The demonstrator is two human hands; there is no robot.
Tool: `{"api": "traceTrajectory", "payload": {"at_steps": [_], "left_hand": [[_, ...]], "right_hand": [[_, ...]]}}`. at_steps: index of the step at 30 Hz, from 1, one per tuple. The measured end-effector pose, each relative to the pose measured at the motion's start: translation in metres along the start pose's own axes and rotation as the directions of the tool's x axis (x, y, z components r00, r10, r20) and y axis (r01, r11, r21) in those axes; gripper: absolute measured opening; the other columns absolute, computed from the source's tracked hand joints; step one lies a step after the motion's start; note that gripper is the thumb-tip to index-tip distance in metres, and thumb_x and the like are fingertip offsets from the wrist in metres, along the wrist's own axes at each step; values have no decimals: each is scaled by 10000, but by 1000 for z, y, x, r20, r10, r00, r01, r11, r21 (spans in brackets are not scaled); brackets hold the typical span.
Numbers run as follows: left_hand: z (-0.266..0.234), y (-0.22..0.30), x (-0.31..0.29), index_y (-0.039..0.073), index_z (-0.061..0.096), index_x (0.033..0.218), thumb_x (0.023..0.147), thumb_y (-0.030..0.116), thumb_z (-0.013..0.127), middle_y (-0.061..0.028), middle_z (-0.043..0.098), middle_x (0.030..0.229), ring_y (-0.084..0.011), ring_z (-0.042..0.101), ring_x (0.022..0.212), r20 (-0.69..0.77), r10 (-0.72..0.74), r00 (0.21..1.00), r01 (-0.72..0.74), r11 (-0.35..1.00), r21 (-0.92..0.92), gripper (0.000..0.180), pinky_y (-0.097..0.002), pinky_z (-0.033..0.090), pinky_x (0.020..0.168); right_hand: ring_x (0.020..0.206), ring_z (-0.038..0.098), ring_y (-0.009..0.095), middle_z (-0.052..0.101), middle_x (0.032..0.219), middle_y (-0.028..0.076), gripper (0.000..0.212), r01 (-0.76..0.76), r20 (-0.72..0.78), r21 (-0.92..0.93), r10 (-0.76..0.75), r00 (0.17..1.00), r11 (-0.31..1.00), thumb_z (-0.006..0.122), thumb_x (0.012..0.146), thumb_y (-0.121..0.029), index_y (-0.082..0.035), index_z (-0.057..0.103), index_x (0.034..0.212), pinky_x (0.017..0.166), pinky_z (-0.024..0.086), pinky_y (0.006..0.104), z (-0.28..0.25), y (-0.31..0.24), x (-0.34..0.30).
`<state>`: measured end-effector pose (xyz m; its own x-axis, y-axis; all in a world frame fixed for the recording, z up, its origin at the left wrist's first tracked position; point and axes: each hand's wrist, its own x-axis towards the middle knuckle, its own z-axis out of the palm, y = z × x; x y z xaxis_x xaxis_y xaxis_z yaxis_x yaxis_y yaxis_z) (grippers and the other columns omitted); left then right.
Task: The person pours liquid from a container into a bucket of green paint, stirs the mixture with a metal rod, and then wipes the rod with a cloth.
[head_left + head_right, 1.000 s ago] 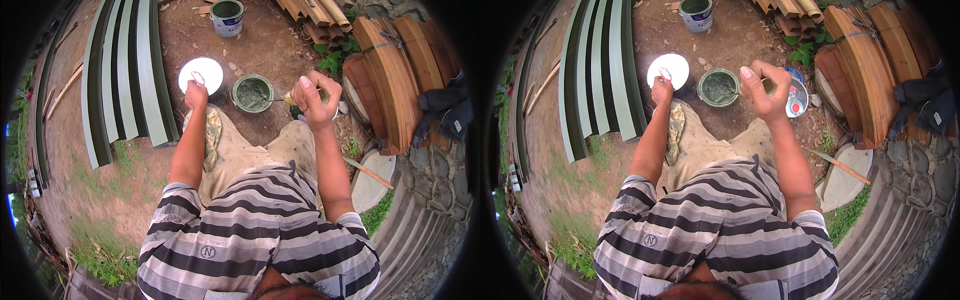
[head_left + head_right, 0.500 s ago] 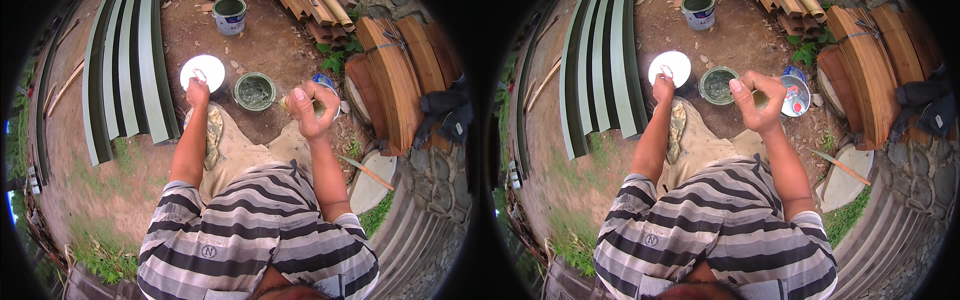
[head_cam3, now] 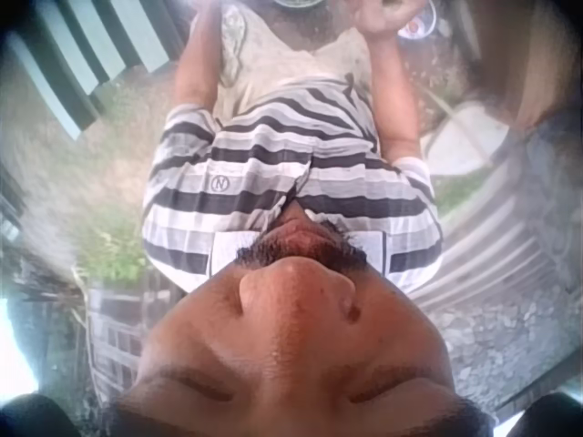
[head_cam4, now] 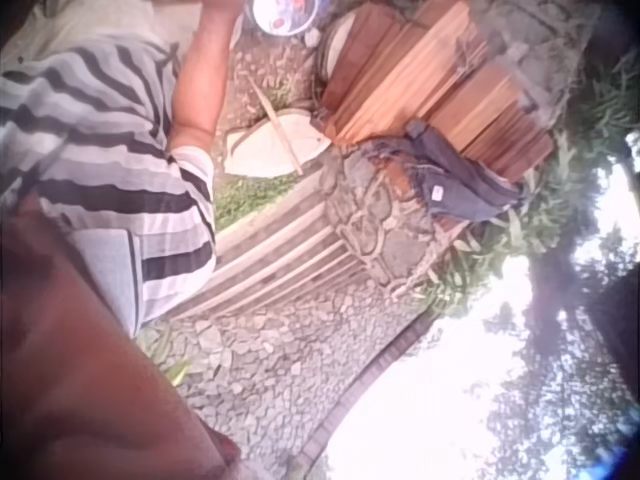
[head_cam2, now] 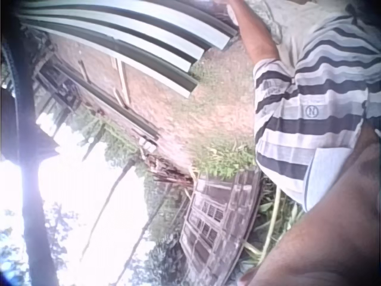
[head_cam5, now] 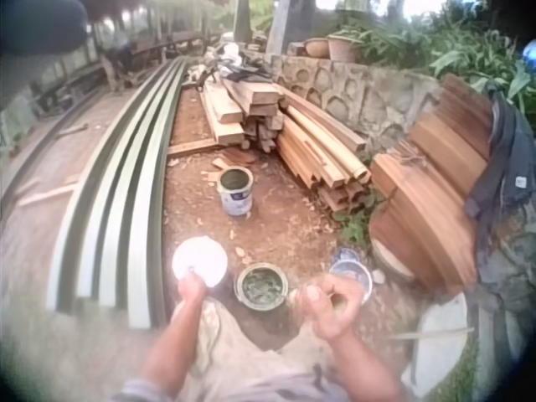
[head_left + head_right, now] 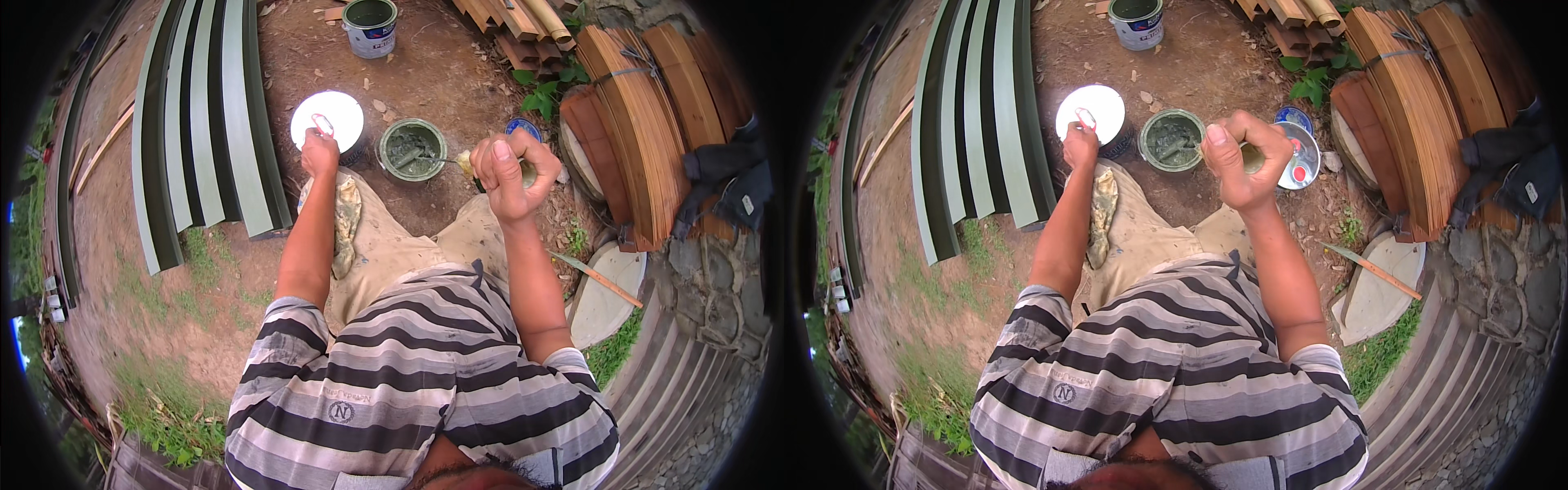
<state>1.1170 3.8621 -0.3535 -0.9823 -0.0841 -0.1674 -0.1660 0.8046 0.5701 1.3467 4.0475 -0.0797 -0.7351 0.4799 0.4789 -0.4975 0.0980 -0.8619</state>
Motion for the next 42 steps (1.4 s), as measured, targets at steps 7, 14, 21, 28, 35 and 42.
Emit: {"api": "traceTrajectory", "payload": {"at_steps": [7, 14, 21, 28, 35, 42], "left_hand": [[0, 3, 0, 116, 684, 1238, 977, 284, 672, -211, 777, 1093, -417, 737, 1071, 1, -4, 1000, 4, 1000, -3, 311, -517, 549, 924], [0, 4, -2, 123, 689, 1238, 971, 287, 673, -204, 778, 1099, -416, 742, 1058, 5, -20, 1000, 20, 1000, -12, 313, -511, 554, 918], [2, -1, 0, 130, 693, 1237, 969, 286, 675, -205, 779, 1098, -419, 741, 1059, -10, 0, 1000, 0, 1000, -13, 311, -514, 554, 913], [1, 1, -2, 129, 697, 1239, 970, 287, 678, -221, 775, 1105, -428, 736, 1072, 6, -2, 1000, 3, 1000, -21, 313, -518, 552, 921], [1, 2, 0, 122, 696, 1236, 976, 280, 673, -227, 774, 1102, -429, 732, 1079, -13, 4, 1000, -4, 1000, -16, 305, -513, 547, 935], [-1, -4, -2, 109, 685, 1245, 974, 275, 672, -210, 778, 1100, -423, 734, 1077, 7, -6, 1000, 6, 1000, -20, 318, -515, 541, 940]], "right_hand": [[498, 501, 80, 562, 572, 34, 424, -22, 85, -142, 34, 996, 990, 691, 998, -106, -48, 471, 641, 479, 380, 265, -9, 2, -1], [477, 495, 81, 559, 559, 34, 436, -13, 59, -86, 18, 998, 996, 684, 1008, -109, -47, 464, 637, 468, 360, 253, -11, 16, -6], [466, 417, 93, 482, 549, 24, 433, 64, 127, -97, -51, 991, 993, 621, 1044, -95, -62, 414, 666, 458, 335, 279, -3, 7, 3], [470, 446, 79, 504, 540, 9, 473, -74, 172, -64, 84, 981, 995, 668, 1025, -119, -55, 427, 623, 455, 340, 268, -12, 7, 15], [459, 378, 73, 463, 542, 15, 425, -54, 131, 70, 45, 990, 996, 621, 1045, -71, -50, 421, 670, 442, 329, 270, -18, 6, 10], [464, 397, 84, 456, 546, 15, 429, -5, 130, 112, -10, 992, 994, 631, 1041, -76, -56, 406, 677, 439, 340, 278, -17, -2, 4]]}}
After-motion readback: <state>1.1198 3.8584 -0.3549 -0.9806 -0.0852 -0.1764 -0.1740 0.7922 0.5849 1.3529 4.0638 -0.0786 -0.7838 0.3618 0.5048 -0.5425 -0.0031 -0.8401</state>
